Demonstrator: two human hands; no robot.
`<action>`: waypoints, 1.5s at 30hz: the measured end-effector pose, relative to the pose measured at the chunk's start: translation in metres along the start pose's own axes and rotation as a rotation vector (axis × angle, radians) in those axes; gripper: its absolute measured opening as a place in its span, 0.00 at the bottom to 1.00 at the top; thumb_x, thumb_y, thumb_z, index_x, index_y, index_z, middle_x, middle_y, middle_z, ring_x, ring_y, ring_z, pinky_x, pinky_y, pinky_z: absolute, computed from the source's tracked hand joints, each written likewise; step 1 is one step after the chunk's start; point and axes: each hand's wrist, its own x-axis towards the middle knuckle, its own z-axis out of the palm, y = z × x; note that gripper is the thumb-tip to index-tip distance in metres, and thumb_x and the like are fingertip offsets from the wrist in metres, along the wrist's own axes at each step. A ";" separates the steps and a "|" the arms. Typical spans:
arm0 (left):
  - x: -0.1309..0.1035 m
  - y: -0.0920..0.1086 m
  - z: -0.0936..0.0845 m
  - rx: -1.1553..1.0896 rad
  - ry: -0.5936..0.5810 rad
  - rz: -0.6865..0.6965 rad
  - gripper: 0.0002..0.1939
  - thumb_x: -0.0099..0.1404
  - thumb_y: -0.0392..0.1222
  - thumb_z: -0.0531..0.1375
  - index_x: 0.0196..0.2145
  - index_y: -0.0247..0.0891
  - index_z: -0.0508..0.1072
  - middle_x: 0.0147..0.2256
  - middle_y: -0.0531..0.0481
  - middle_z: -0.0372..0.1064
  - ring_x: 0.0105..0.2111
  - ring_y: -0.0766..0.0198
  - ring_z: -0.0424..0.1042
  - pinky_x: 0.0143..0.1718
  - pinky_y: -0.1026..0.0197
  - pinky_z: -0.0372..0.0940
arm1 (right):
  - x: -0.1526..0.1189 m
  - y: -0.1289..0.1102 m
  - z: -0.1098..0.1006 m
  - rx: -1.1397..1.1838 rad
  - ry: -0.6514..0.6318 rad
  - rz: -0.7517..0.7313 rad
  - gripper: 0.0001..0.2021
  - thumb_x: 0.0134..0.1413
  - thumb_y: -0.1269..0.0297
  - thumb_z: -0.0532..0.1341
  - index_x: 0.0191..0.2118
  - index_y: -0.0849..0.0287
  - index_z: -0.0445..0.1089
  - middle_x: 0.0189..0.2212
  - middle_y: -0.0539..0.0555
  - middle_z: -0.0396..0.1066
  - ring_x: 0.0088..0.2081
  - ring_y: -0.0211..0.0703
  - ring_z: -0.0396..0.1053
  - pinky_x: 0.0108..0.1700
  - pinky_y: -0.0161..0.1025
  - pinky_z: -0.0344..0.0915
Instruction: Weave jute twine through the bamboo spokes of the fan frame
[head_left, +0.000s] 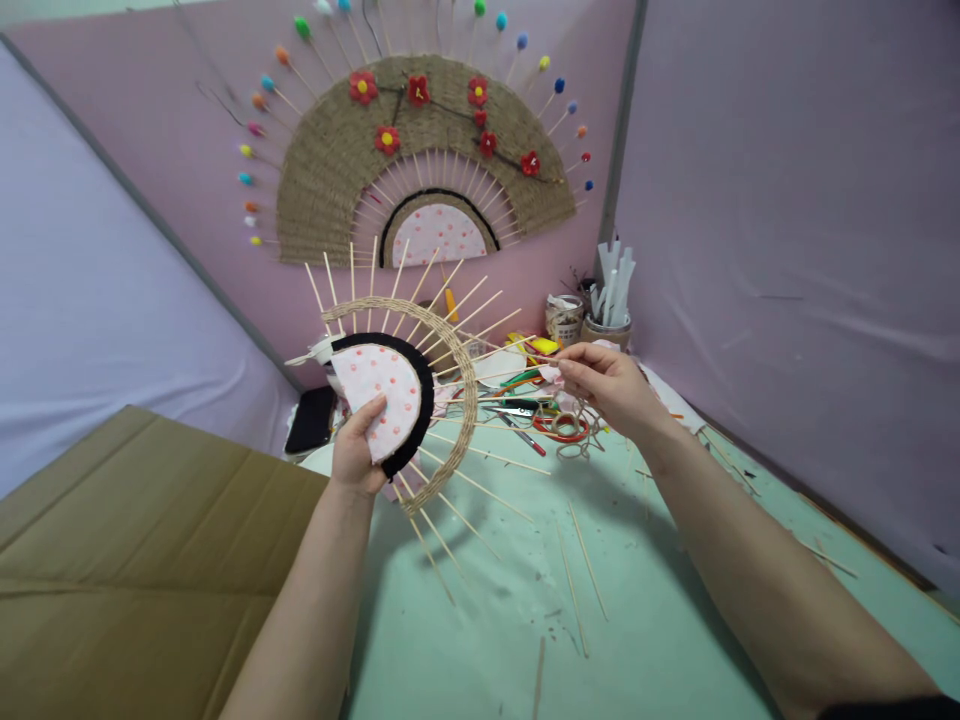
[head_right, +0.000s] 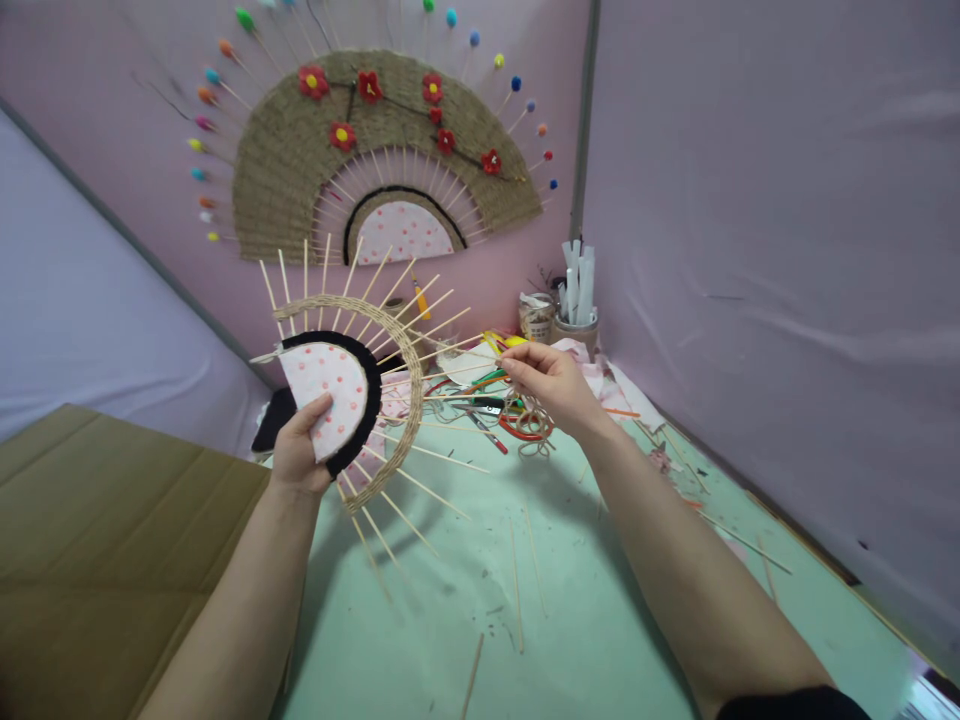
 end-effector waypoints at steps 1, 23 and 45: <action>0.000 0.000 0.000 -0.001 0.004 0.003 0.14 0.57 0.29 0.58 0.42 0.28 0.74 0.32 0.43 0.78 0.31 0.58 0.78 0.43 0.58 0.72 | 0.000 -0.001 0.000 0.002 -0.001 -0.001 0.11 0.45 0.57 0.68 0.31 0.60 0.71 0.18 0.44 0.59 0.20 0.29 0.51 0.22 0.32 0.47; -0.003 -0.003 0.005 -0.095 0.005 -0.010 0.18 0.61 0.33 0.56 0.49 0.29 0.71 0.34 0.43 0.78 0.35 0.58 0.78 0.44 0.57 0.71 | -0.011 0.013 0.037 0.012 -0.061 0.022 0.19 0.46 0.61 0.64 0.46 0.58 0.73 0.23 0.46 0.63 0.21 0.31 0.54 0.22 0.31 0.51; -0.006 -0.003 0.010 -0.116 0.044 0.034 0.16 0.60 0.34 0.57 0.47 0.29 0.73 0.36 0.42 0.78 0.38 0.56 0.77 0.49 0.53 0.69 | -0.017 0.008 0.038 -0.296 -0.354 -0.074 0.17 0.55 0.61 0.59 0.48 0.60 0.74 0.29 0.53 0.72 0.23 0.32 0.55 0.24 0.32 0.53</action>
